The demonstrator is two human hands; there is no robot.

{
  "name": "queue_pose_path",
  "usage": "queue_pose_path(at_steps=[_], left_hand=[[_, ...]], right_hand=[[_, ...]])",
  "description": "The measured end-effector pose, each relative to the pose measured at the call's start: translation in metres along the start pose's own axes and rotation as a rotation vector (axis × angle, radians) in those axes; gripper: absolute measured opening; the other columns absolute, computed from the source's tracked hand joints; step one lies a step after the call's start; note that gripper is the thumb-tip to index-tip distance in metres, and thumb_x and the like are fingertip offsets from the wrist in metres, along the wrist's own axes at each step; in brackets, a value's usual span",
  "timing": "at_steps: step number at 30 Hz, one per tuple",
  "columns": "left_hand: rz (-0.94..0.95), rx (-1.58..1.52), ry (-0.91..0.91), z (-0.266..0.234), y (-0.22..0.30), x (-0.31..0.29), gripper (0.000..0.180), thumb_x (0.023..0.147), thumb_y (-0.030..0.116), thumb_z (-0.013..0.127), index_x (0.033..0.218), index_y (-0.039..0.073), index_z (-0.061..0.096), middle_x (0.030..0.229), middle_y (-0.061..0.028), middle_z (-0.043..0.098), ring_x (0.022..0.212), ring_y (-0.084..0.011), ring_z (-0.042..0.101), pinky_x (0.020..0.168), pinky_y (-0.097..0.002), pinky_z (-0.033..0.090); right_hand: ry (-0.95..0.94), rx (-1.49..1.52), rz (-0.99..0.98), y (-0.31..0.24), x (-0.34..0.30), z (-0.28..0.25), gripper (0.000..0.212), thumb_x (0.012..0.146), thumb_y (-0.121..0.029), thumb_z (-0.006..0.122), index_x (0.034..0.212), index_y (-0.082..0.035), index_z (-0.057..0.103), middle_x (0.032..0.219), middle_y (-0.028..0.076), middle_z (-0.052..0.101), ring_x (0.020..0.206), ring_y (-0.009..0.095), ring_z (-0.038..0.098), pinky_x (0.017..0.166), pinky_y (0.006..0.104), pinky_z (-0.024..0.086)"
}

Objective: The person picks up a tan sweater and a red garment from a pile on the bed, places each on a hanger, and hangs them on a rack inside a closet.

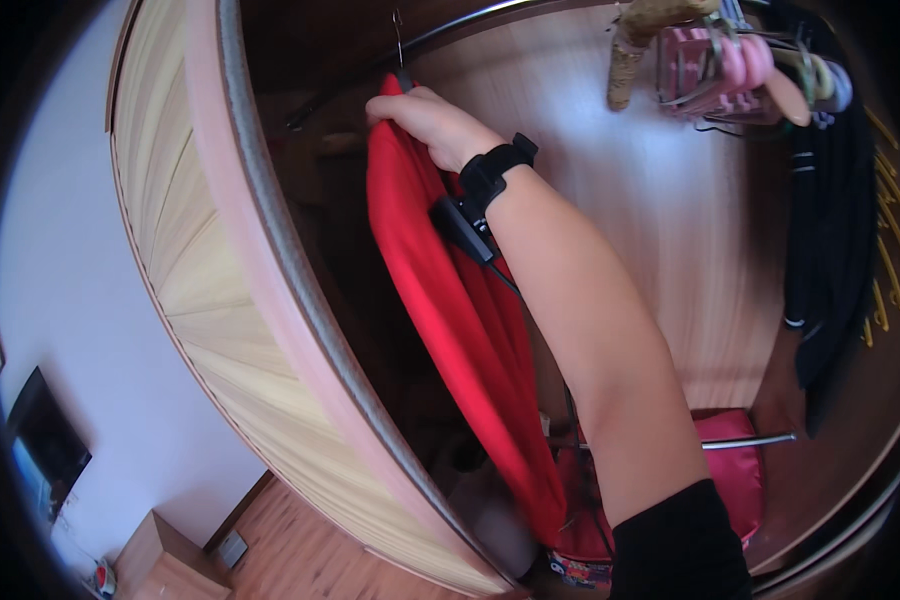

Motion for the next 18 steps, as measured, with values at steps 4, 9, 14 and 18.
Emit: queue_pose_path(at_steps=[4,9,14,18], left_hand=[[-0.082,-0.155,0.052,0.007,-0.054,-0.018,0.037,0.089,0.013,0.057,0.124,0.001,0.051,0.113,-0.0128,0.06,0.096,-0.0203,0.059,0.084,-0.0315,0.047],[-0.163,-0.035,0.197,0.009,-0.084,-0.042,0.038,0.092,0.016,0.056,0.125,-0.001,0.05,0.114,-0.0129,0.06,0.093,-0.0187,0.059,0.082,-0.0306,0.048],[-0.217,-0.197,0.358,0.013,-0.086,-0.044,0.03,0.091,0.014,0.057,0.115,-0.004,0.057,0.095,-0.0115,0.063,0.079,-0.0161,0.062,0.07,-0.0297,0.05],[-0.25,-0.17,0.417,0.013,-0.09,-0.037,0.028,0.091,0.012,0.057,0.113,-0.005,0.057,0.089,-0.0109,0.062,0.074,-0.0152,0.062,0.067,-0.0285,0.05]], right_hand=[[0.02,-0.021,-0.03,0.026,0.042,0.006,0.027,0.077,-0.02,0.064,0.089,0.004,0.06,0.079,0.011,0.062,0.071,0.02,0.06,0.064,0.0302,0.049],[-0.002,-0.08,-0.012,0.047,0.074,0.016,0.04,0.077,-0.023,0.064,0.102,0.007,0.056,0.089,0.014,0.063,0.079,0.023,0.062,0.069,0.0336,0.051],[-0.075,-0.018,-0.014,0.058,0.079,0.024,0.052,0.078,-0.028,0.065,0.112,0.01,0.052,0.103,0.017,0.062,0.089,0.025,0.062,0.075,0.0356,0.051],[-0.029,-0.078,-0.032,0.08,0.101,0.026,0.057,0.079,-0.03,0.065,0.116,0.012,0.05,0.106,0.019,0.061,0.091,0.025,0.062,0.078,0.035,0.05]])
Point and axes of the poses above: each hand's wrist, its own x-axis towards the middle knuckle, its own z-axis out of the palm, y = z × x, the point moved 5 cm from there along x, towards the middle knuckle
